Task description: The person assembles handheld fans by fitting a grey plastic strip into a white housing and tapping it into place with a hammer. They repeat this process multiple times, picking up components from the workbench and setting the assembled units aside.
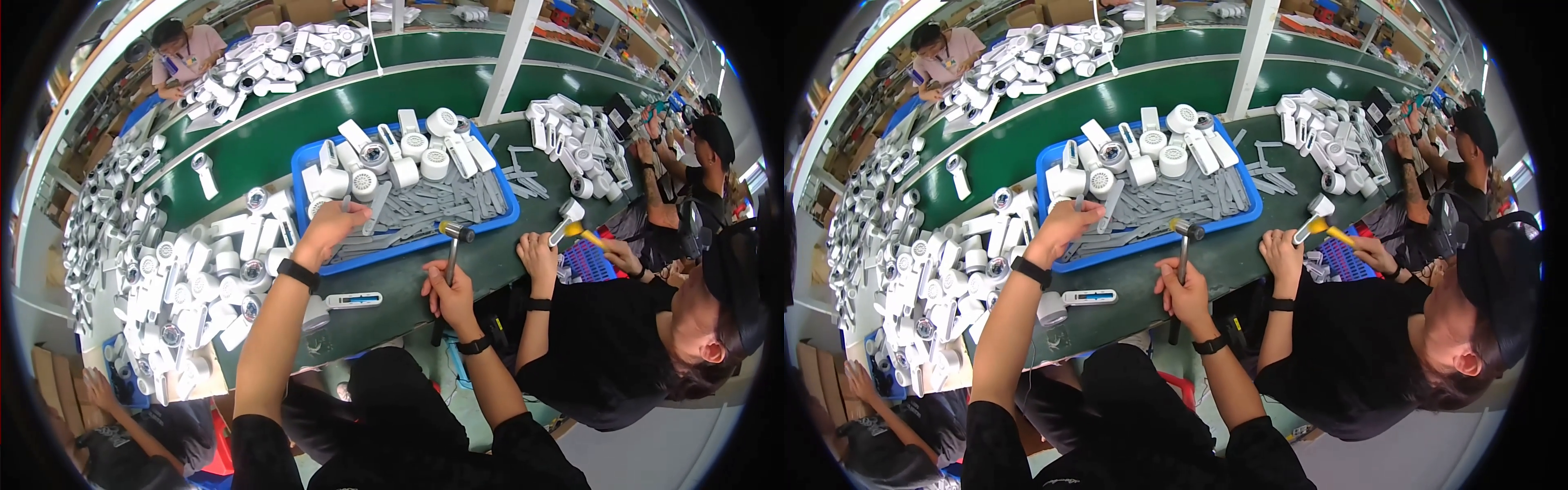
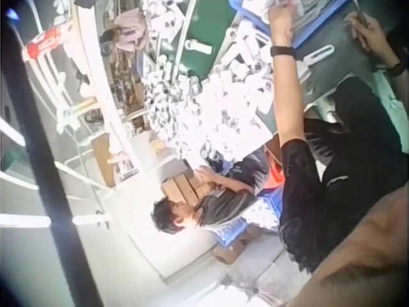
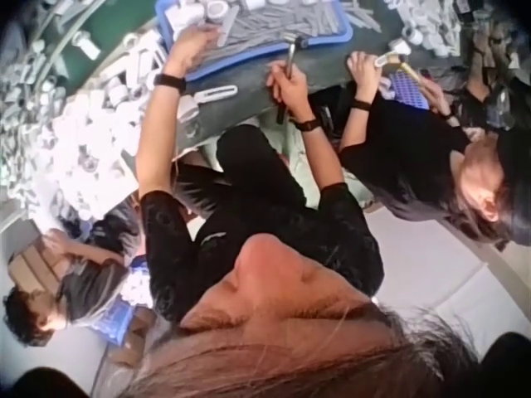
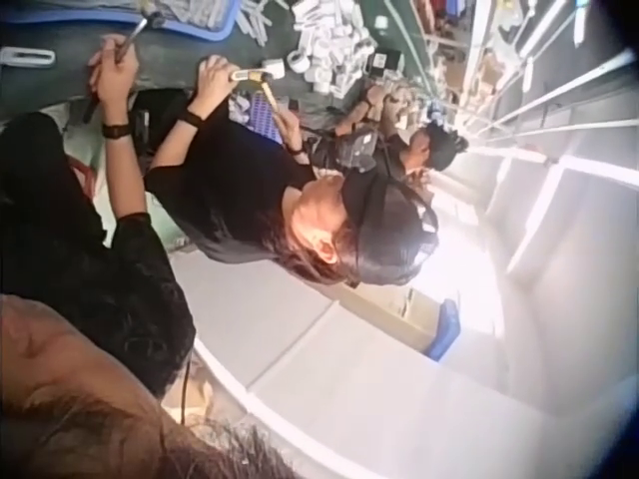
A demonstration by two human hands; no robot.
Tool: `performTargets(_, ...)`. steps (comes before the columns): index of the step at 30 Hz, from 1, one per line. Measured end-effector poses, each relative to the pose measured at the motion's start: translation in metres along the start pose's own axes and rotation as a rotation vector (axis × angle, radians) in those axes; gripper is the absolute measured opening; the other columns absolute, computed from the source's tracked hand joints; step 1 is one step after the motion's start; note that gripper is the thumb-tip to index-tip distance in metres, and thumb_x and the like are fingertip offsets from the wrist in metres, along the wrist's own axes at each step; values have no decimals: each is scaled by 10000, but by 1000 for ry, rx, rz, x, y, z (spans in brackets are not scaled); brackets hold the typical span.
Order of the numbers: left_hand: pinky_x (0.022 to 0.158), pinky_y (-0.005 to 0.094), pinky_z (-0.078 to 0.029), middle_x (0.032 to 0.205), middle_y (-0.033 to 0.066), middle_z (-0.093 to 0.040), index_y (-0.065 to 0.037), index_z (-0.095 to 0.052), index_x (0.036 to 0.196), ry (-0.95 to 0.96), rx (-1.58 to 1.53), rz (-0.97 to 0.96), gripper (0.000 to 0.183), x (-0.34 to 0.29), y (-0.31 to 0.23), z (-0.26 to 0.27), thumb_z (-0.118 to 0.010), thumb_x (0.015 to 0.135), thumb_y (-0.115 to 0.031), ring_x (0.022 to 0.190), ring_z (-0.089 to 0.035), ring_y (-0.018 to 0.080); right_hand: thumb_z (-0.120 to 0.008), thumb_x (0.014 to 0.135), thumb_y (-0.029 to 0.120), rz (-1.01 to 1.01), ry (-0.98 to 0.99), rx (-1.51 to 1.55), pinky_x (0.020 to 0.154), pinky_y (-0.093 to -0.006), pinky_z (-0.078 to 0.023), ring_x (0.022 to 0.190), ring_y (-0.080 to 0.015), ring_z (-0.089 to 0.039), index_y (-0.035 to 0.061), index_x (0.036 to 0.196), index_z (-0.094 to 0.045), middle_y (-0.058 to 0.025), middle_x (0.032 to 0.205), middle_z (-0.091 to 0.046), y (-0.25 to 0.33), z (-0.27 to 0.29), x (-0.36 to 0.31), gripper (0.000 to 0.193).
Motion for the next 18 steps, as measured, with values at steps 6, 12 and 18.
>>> performTargets(6,753,273,-497,965,75,-759,7,-734,1103,70,55,-130,314,-12,6,13,-761,909,-239,805,-623,119,-558,1083,206,6,41,-16,353,-213,-357,429,-63,-492,9,1266,-609,-66,813,-674,5,-5,7,274)
performTargets(12,795,263,-511,952,67,-745,21,-720,1083,194,78,-110,252,-53,7,9,-754,917,-165,864,-660,117,-674,1024,247,31,-86,58,340,-238,-292,394,-49,-451,-10,1308,-629,-8,731,-630,58,-59,30,385)
performTargets(18,658,203,-428,876,5,-701,-34,-709,1043,254,-74,-4,174,-93,7,14,-736,933,-166,742,-558,43,-718,989,192,-59,-11,-131,347,-239,-298,403,-48,-459,-17,1068,-663,-51,791,-693,53,-67,36,231)
Point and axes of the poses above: each hand's wrist, its own x-axis towards the middle knuckle, its own z-axis out of the back of the hand, y = z × x, the point moved 1 cm from there along x, towards the middle knuckle
